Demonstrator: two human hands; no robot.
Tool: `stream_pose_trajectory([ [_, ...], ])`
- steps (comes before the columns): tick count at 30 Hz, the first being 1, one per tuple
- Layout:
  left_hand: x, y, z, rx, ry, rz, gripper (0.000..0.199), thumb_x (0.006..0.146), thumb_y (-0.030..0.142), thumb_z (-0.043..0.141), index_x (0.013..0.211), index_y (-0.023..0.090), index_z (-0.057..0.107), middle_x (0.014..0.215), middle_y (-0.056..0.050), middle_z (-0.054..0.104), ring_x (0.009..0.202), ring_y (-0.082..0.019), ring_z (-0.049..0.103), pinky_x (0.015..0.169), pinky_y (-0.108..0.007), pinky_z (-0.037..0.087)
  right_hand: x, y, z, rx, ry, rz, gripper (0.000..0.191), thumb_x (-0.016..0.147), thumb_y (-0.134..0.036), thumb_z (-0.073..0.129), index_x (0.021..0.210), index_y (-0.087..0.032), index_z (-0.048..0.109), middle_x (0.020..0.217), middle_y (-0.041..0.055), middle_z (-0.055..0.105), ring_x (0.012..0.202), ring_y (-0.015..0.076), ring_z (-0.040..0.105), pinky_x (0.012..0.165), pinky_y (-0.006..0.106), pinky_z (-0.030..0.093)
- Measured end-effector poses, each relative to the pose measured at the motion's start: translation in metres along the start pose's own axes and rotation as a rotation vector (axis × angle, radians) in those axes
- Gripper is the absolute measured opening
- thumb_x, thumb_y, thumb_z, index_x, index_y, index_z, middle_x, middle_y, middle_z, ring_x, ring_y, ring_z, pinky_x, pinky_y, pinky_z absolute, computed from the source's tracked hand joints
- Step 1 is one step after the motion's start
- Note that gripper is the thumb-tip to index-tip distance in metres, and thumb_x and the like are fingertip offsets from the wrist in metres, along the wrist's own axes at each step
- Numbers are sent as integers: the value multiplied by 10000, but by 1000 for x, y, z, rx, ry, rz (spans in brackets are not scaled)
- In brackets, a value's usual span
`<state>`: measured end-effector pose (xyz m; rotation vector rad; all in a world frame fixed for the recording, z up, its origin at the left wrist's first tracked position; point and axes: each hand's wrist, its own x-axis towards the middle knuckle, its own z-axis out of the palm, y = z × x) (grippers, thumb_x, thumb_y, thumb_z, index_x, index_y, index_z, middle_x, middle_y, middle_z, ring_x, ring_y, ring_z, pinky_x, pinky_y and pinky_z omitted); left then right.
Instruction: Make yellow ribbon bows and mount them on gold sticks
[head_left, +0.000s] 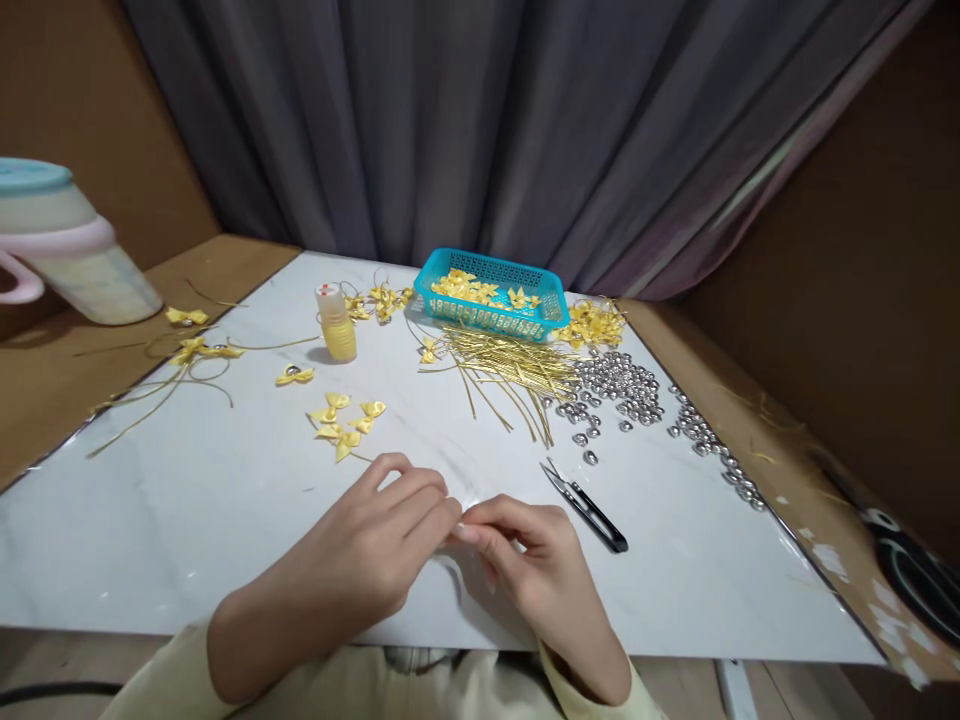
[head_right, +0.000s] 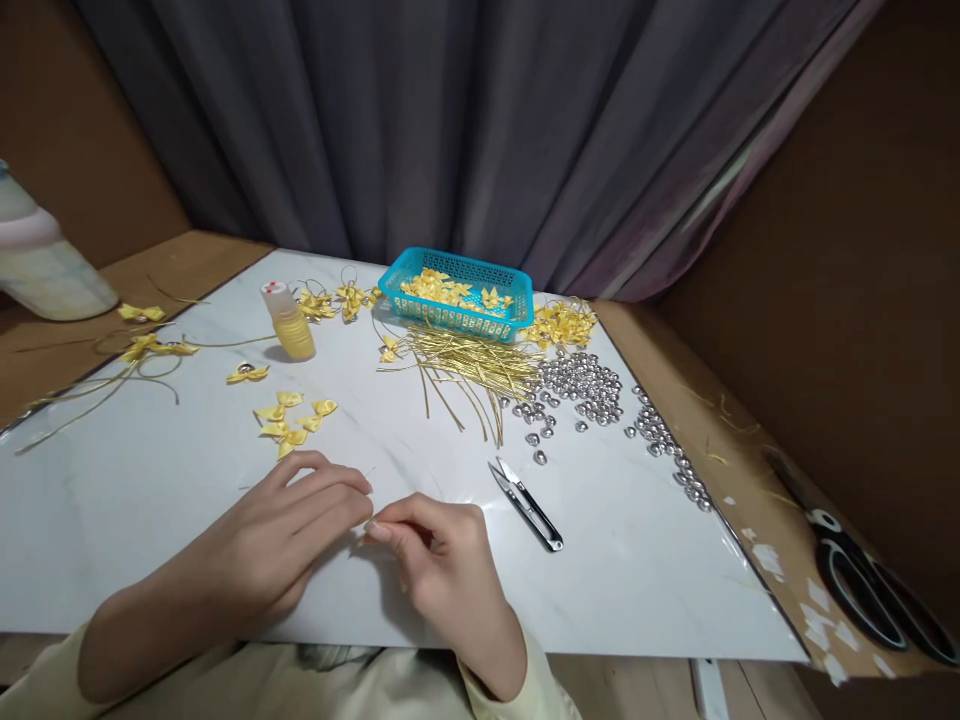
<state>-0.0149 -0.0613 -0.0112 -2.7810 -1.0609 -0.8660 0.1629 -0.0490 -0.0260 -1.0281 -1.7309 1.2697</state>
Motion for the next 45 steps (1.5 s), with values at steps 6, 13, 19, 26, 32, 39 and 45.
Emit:
stream_pose_trajectory([
  [6, -1, 0, -1, -20, -104, -47, 298, 787, -47, 306, 797, 131, 544, 748, -64, 575, 742, -192, 511, 750, -359, 357, 1, 3, 1, -117, 117, -288, 122, 793, -86, 623, 732, -161, 698, 679, 21, 695, 577, 112, 614, 552, 196, 470],
  [13, -1, -1, -6, -195, -192, -328, 290, 918, 94, 266, 883, 142, 550, 829, -77, 600, 810, -213, 545, 784, -382, 421, 2, -1, -1, -82, 162, -305, 126, 769, -117, 684, 744, -228, 738, 721, 29, 715, 678, 173, 612, 641, 314, 494],
  [19, -1, 11, 2, -1018, -216, -607, 449, 886, 298, 513, 1310, 200, 402, 1306, -123, 516, 1202, -213, 494, 956, -328, 439, -1, -3, 0, 132, 199, -92, 72, 732, -234, 744, 750, -302, 764, 1201, 40, 622, 1129, 247, 539, 926, 387, 423],
  [26, 12, 22, 10, -1329, -219, -744, 193, 874, 333, 529, 869, 152, 598, 640, 24, 571, 633, -111, 533, 671, -229, 437, 0, -6, 5, 476, 131, 138, 74, 705, -321, 759, 704, -248, 761, 1298, 61, 554, 867, 199, 634, 789, 355, 495],
  [32, 10, 21, 10, -1143, -183, -692, 404, 913, 393, 431, 591, 158, 494, 483, 49, 435, 465, -80, 384, 501, -203, 311, 3, -7, 1, 622, 136, 181, 183, 638, -323, 798, 570, -201, 679, 1109, 70, 629, 894, 208, 609, 664, 290, 489],
  [39, 8, 22, 10, -1183, -232, -706, 432, 921, 469, 386, 852, 130, 645, 411, 81, 357, 384, -70, 320, 453, -192, 288, 0, -2, -8, 519, 200, 80, 161, 682, -297, 768, 621, -203, 653, 986, 49, 632, 915, 187, 581, 780, 287, 438],
  [45, 7, 23, 12, -1274, -234, -805, 469, 902, 535, 399, 972, 122, 610, 404, 104, 294, 358, -64, 248, 387, -188, 214, -2, 0, -8, 168, 244, -160, 159, 858, -239, 589, 703, -204, 584, 857, 31, 582, 884, 173, 543, 787, 295, 400],
])
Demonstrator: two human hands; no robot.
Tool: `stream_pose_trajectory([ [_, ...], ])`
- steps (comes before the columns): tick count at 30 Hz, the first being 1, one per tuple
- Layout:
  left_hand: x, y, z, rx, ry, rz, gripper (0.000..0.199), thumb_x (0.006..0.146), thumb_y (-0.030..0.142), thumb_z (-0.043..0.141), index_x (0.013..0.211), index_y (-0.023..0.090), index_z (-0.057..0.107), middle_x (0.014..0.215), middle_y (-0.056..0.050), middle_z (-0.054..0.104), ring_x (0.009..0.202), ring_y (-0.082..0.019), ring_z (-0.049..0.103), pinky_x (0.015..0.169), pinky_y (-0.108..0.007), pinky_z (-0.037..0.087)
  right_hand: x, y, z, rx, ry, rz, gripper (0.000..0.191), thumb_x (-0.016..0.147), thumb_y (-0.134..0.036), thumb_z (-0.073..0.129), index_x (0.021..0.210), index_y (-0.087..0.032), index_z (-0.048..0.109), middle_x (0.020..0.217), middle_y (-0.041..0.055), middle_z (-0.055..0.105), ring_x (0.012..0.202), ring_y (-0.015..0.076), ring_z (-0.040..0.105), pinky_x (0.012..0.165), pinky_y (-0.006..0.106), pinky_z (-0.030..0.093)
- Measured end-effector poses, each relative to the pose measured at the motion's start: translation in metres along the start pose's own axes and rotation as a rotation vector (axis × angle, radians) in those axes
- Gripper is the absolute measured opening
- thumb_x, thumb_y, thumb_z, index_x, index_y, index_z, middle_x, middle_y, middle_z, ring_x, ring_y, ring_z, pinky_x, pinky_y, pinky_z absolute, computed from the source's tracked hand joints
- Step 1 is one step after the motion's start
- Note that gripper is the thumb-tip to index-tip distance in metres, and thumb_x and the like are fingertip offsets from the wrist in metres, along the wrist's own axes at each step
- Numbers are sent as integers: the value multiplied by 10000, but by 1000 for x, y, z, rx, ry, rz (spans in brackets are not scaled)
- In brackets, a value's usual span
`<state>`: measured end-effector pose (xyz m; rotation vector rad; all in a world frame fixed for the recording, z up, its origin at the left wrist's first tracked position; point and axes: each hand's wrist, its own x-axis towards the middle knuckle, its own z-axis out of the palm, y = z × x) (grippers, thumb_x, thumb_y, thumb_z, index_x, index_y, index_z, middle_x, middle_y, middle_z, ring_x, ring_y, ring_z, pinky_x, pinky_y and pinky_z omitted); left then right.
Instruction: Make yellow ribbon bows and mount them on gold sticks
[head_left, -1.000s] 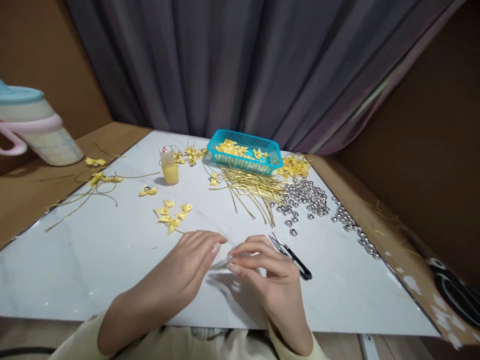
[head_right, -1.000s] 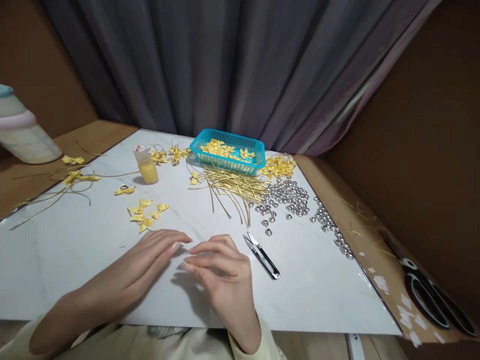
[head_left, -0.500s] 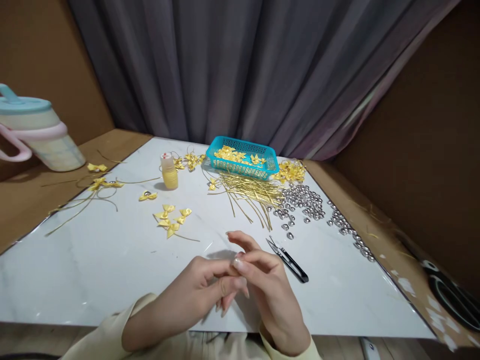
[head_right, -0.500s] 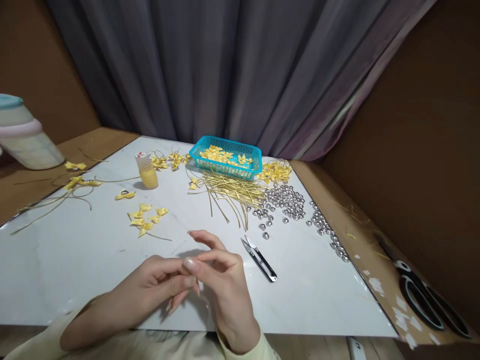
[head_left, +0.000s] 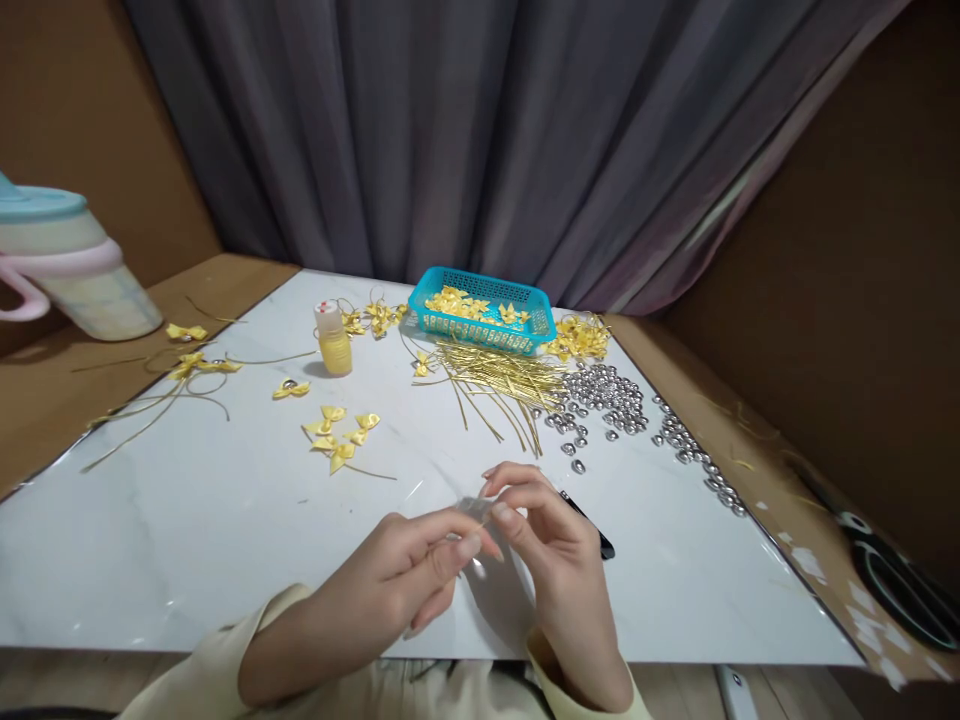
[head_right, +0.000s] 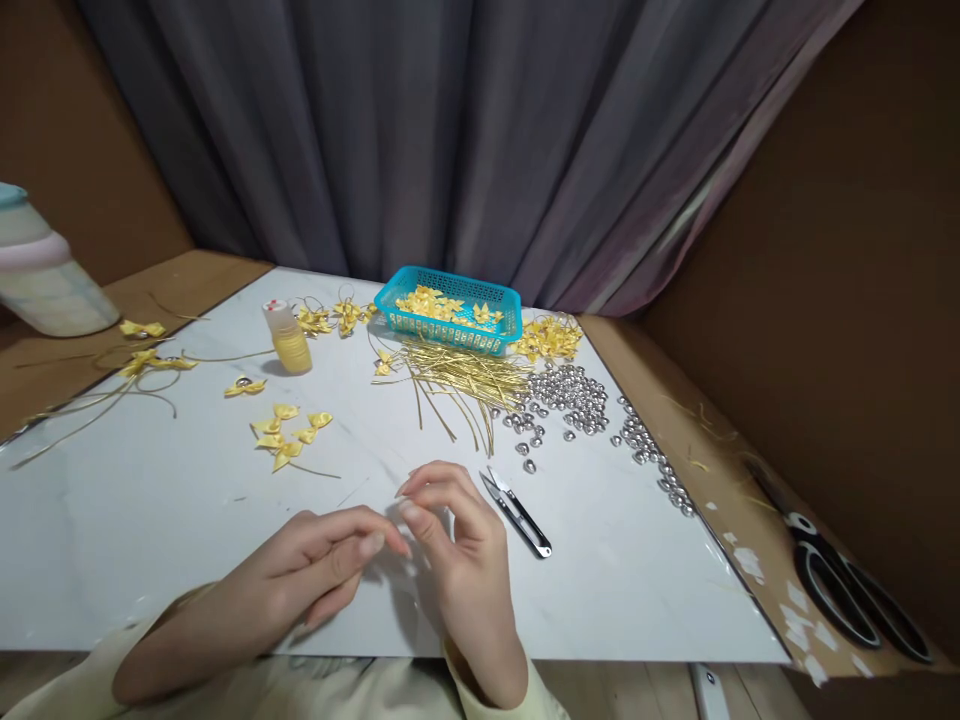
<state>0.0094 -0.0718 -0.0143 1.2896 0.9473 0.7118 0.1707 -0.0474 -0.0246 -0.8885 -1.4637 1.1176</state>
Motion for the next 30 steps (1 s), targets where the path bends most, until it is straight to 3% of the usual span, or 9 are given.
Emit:
stream_pose_trajectory([
  [4, -1, 2, 0, -32, -5, -2, 455, 890, 547, 421, 876, 126, 592, 410, 102, 294, 369, -58, 242, 393, -186, 217, -2, -2, 5, -189, -60, -147, 215, 941, -193, 418, 733, -203, 473, 772, 20, 525, 833, 164, 513, 762, 311, 373],
  [9, -1, 4, 0, -96, -24, -4, 448, 872, 572, 435, 805, 145, 549, 402, 106, 281, 356, -55, 215, 378, -192, 189, -4, -2, 7, -412, -149, -193, 347, 973, -171, 293, 637, -195, 375, 651, 0, 480, 667, 137, 466, 738, 329, 329],
  [16, 0, 1, -1, -147, -28, -30, 428, 876, 549, 451, 825, 138, 558, 404, 111, 254, 359, -56, 203, 380, -200, 162, -4, 1, 3, -352, -111, -110, 446, 987, -256, 305, 545, -199, 322, 458, -40, 391, 475, 114, 334, 689, 337, 342],
  [19, 0, 2, -4, -203, -51, -60, 388, 883, 504, 468, 819, 136, 569, 406, 103, 284, 367, -54, 190, 390, -207, 150, -2, -2, -10, -381, -84, -212, 391, 986, -317, 310, 653, -203, 478, 604, 5, 556, 619, 154, 504, 720, 348, 370],
  [21, -1, 3, -6, -256, -71, -78, 368, 884, 480, 480, 800, 133, 570, 405, 100, 290, 374, -54, 188, 404, -214, 148, -1, -5, -20, -459, -122, -289, 229, 952, -383, 412, 925, -217, 567, 866, 47, 637, 841, 201, 563, 768, 357, 393],
  [22, -1, 4, -7, -284, -80, -87, 362, 881, 474, 488, 788, 133, 568, 403, 100, 290, 375, -54, 186, 408, -218, 143, -1, -7, -24, -495, -159, -319, 226, 915, -405, 492, 1049, -230, 545, 973, 58, 631, 913, 216, 559, 798, 363, 399],
  [24, -1, 6, -8, -328, -98, -103, 357, 869, 467, 509, 760, 131, 561, 395, 98, 297, 370, -52, 178, 408, -224, 130, -1, -10, -28, -540, -225, -355, 393, 822, -390, 643, 1153, -249, 486, 1049, 66, 610, 957, 229, 550, 825, 364, 410],
  [26, -1, 7, -8, -362, -116, -122, 355, 853, 465, 531, 732, 132, 553, 390, 95, 311, 361, -49, 165, 402, -227, 116, -1, -11, -26, -551, -277, -388, 430, 767, -329, 716, 1117, -247, 480, 979, 52, 616, 891, 216, 560, 785, 343, 423],
  [30, 1, 7, -8, -413, -160, -145, 342, 847, 443, 542, 686, 141, 534, 376, 92, 313, 352, -51, 165, 403, -225, 130, -1, -7, -18, -471, -354, -394, 120, 854, -235, 618, 890, -217, 506, 763, 7, 591, 702, 157, 531, 666, 294, 405],
])
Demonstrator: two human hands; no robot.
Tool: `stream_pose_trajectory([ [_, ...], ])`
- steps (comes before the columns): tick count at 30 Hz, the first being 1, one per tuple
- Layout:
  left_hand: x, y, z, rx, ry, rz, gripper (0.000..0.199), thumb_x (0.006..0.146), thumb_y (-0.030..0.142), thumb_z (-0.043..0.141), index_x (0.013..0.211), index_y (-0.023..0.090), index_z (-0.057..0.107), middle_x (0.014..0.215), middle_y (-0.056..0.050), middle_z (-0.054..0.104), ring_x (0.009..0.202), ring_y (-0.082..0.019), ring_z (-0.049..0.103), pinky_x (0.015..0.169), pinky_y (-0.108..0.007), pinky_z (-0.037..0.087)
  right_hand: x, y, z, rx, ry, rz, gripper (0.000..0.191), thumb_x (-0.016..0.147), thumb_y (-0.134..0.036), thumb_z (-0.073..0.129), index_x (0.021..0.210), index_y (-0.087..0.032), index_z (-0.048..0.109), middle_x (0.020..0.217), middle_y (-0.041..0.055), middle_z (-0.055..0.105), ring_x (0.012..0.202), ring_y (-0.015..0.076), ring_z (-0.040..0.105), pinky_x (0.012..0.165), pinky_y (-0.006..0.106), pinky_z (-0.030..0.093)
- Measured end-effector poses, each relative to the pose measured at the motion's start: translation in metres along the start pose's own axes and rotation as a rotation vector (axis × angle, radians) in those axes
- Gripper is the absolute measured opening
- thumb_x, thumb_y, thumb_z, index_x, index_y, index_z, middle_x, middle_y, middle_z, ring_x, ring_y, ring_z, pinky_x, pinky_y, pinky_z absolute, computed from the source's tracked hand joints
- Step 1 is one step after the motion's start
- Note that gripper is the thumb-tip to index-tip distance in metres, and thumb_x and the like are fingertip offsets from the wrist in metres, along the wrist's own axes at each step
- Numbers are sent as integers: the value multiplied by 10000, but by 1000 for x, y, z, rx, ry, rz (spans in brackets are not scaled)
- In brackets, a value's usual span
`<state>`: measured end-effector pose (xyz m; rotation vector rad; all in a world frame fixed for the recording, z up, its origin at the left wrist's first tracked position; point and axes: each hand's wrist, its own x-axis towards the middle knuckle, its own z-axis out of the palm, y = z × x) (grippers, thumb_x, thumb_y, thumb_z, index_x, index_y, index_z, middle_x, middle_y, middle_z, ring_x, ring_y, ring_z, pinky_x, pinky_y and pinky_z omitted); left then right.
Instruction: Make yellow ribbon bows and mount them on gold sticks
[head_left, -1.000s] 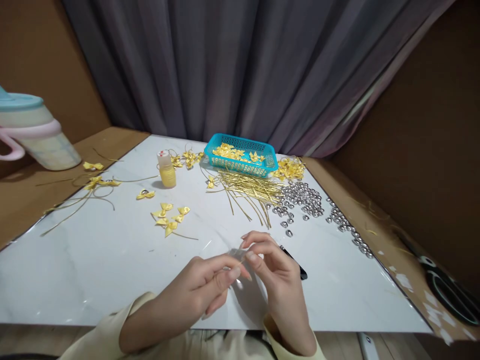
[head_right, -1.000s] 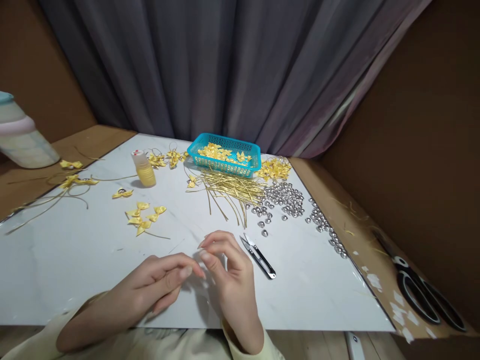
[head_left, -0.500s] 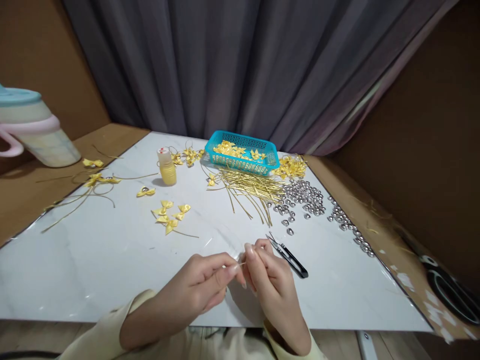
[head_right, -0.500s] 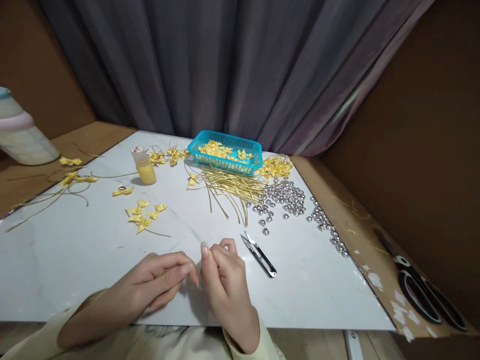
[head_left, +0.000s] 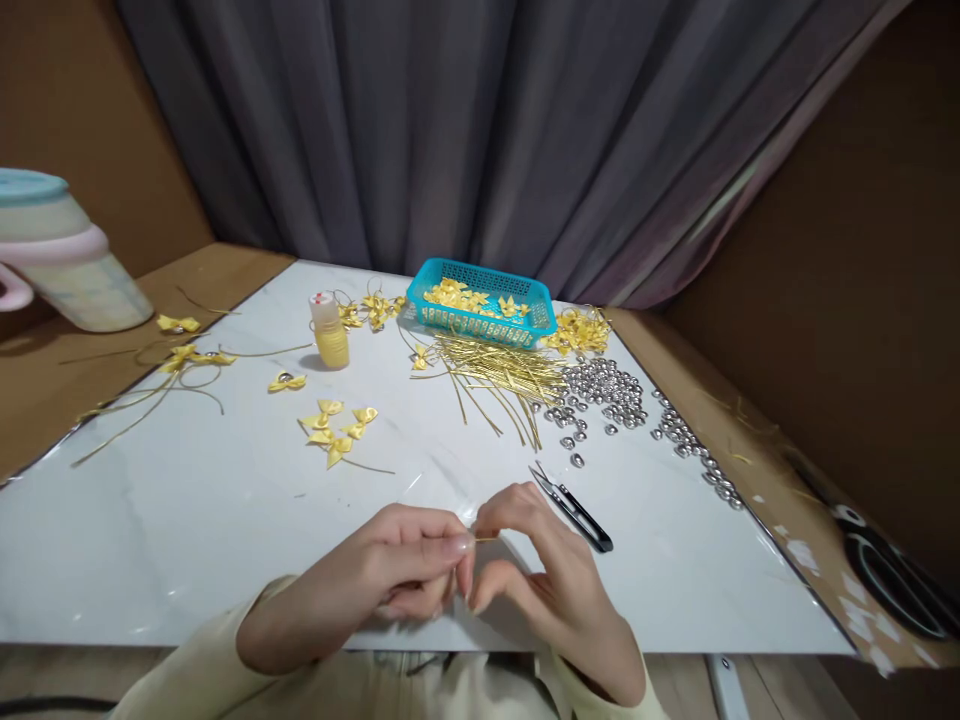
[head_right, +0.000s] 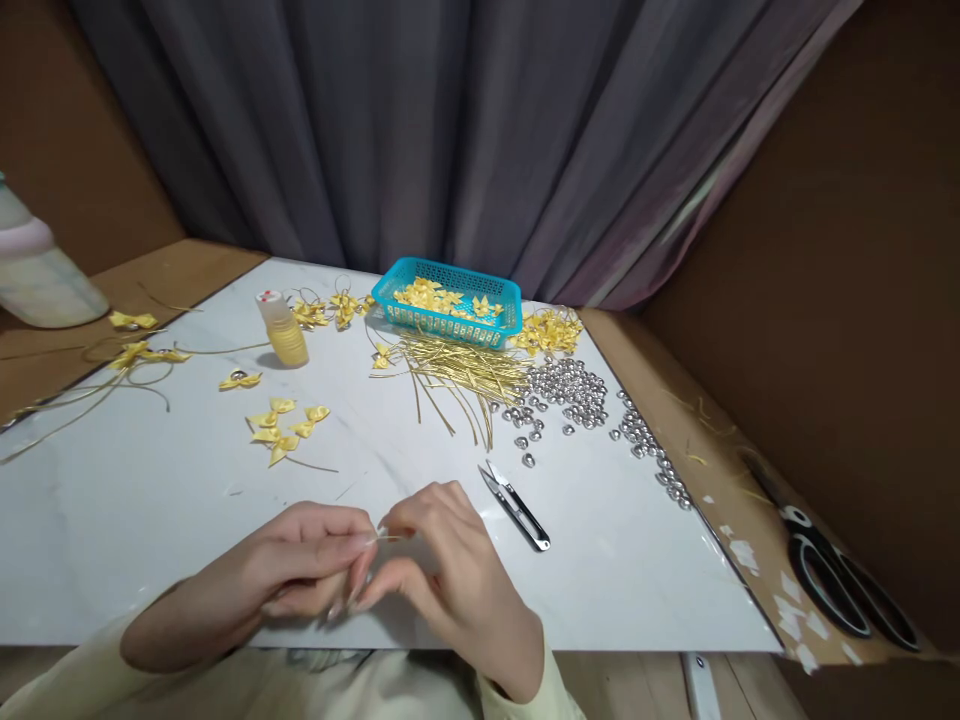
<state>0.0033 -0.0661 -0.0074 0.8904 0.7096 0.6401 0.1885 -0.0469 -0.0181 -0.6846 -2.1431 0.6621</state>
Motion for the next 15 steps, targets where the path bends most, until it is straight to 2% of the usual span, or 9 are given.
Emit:
stream_pose_trajectory([
  [1, 0, 0, 0, -11, -6, 2, 341, 849, 435, 541, 674, 143, 527, 371, 93, 306, 355, -52, 167, 409, -224, 139, 0, 1, 2, 42, -8, -10, 71, 889, -212, 561, 850, -212, 502, 730, 4, 579, 672, 148, 516, 648, 288, 395],
  [6, 1, 1, -1, -29, -32, -10, 333, 850, 414, 544, 662, 139, 529, 355, 95, 288, 376, -61, 196, 451, -232, 168, 1, 1, 3, 110, -16, -107, 211, 950, -127, 335, 821, -187, 491, 709, 33, 573, 628, 142, 465, 596, 299, 332],
  [11, 1, -2, -1, -23, -33, -3, 332, 854, 409, 539, 655, 144, 524, 355, 95, 289, 380, -66, 196, 464, -243, 175, 1, -2, 1, -10, -4, -120, 192, 922, -93, 361, 776, -163, 464, 651, 25, 510, 593, 132, 404, 564, 295, 281],
  [15, 0, -4, -2, 23, -38, -1, 344, 858, 434, 530, 671, 146, 524, 372, 95, 299, 370, -59, 183, 442, -238, 159, -2, 0, 6, -58, 34, -92, 258, 897, -54, 369, 679, -191, 352, 576, -25, 383, 529, 107, 336, 535, 279, 273],
])
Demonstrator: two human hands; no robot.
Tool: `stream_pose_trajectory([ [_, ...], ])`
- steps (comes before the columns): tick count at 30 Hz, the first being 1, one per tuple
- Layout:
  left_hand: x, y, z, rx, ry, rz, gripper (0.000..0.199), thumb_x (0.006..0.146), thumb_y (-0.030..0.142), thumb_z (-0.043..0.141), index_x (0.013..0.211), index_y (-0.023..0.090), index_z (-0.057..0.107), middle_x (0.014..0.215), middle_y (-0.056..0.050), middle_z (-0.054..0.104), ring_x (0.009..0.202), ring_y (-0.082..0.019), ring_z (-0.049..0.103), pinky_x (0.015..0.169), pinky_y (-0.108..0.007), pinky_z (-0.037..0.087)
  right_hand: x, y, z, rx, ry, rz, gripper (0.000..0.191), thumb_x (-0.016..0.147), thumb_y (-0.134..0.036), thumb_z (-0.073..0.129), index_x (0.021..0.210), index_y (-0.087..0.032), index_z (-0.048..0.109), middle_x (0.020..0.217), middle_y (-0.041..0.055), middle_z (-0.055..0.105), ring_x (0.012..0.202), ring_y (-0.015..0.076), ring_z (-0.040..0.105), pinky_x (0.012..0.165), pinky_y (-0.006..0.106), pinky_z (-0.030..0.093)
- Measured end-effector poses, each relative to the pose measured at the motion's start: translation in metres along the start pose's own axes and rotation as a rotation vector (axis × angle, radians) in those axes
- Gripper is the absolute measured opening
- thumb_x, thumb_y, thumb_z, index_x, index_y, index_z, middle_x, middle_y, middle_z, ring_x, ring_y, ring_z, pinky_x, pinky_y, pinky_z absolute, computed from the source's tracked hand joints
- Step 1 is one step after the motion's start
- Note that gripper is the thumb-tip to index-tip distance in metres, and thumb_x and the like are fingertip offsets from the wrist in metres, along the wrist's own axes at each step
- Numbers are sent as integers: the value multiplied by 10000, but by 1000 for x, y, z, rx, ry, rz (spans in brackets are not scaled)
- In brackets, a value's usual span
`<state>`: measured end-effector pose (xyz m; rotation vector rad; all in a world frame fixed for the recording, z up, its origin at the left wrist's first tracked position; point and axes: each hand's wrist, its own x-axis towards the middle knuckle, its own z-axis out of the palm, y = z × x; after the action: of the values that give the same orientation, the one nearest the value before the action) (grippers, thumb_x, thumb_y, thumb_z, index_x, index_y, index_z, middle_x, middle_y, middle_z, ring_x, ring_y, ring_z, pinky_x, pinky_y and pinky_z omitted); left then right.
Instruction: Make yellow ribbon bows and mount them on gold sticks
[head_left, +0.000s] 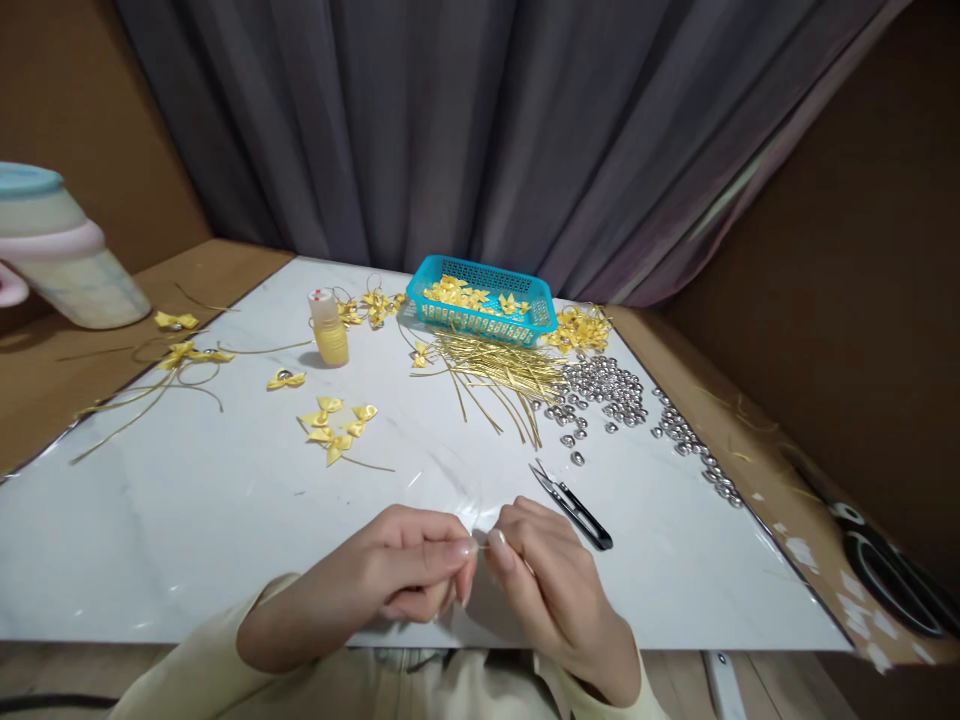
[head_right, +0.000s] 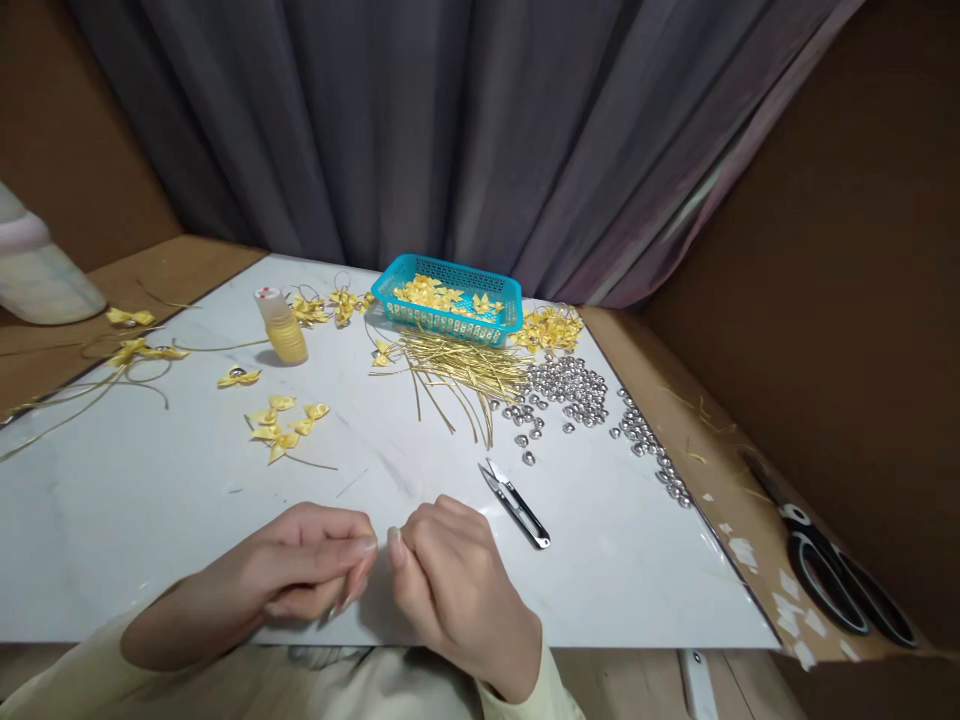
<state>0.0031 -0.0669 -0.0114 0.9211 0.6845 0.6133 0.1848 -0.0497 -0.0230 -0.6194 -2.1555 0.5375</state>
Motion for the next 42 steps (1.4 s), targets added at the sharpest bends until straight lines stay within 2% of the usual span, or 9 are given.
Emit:
stream_pose_trajectory([
  [9, 0, -2, 3, 60, 31, 37, 367, 861, 477, 524, 716, 140, 529, 401, 101, 293, 366, -46, 168, 381, -210, 111, -4, 1, 14, 144, 256, 48, 351, 950, -97, 350, 615, -186, 297, 497, -49, 301, 447, 82, 273, 487, 266, 238],
  [11, 0, -2, 3, 40, 35, 36, 360, 862, 466, 528, 712, 139, 528, 396, 103, 283, 365, -44, 160, 381, -210, 103, -4, 2, 6, 190, 251, 79, 334, 980, -228, 360, 650, -186, 391, 533, -30, 413, 480, 93, 377, 488, 252, 298],
  [14, 0, -1, 3, 11, 28, 45, 366, 861, 467, 533, 699, 139, 527, 387, 105, 269, 359, -43, 159, 381, -211, 101, -4, 4, -8, 137, 137, 113, 213, 897, -408, 525, 939, -199, 523, 803, 39, 609, 648, 131, 510, 547, 250, 410],
  [16, -1, -1, 2, 12, 20, 36, 370, 858, 471, 535, 693, 140, 525, 386, 104, 275, 355, -43, 161, 378, -212, 101, -3, 3, -14, 71, 70, 110, 328, 817, -381, 644, 1055, -204, 502, 923, 66, 627, 721, 142, 527, 581, 248, 436],
  [19, 0, -1, 1, 21, 3, 5, 363, 860, 469, 530, 700, 142, 526, 383, 104, 288, 349, -45, 158, 377, -216, 104, -2, 1, -12, 51, 33, 50, 282, 802, -296, 676, 1004, -192, 508, 852, 52, 610, 713, 140, 518, 592, 246, 433],
  [22, 0, -2, 1, 8, -17, 9, 358, 860, 462, 530, 695, 145, 519, 377, 105, 292, 349, -46, 154, 390, -224, 111, -1, 2, -6, 98, 14, -35, 90, 876, -167, 575, 941, -183, 516, 767, 34, 575, 666, 133, 495, 582, 255, 409],
  [25, 0, -1, 2, 11, -13, 13, 358, 852, 456, 540, 681, 142, 522, 376, 105, 302, 356, -44, 161, 418, -232, 135, -2, 3, -1, 109, 11, -88, 146, 897, -55, 441, 910, -179, 518, 741, 39, 569, 656, 137, 492, 568, 266, 374],
  [33, -3, 5, 6, 59, 18, -36, 400, 827, 509, 543, 683, 137, 528, 379, 109, 298, 356, -39, 151, 412, -237, 119, 2, -5, 3, 18, 157, -62, 191, 953, -175, 417, 775, -176, 485, 589, -7, 512, 516, 104, 398, 499, 248, 314],
  [42, -2, 2, 5, 59, 19, 10, 387, 847, 494, 523, 691, 140, 514, 391, 113, 260, 367, -43, 143, 396, -230, 97, 1, -5, 4, -8, 166, -26, 211, 948, -163, 419, 751, -183, 492, 554, -18, 510, 493, 101, 406, 500, 243, 318],
])
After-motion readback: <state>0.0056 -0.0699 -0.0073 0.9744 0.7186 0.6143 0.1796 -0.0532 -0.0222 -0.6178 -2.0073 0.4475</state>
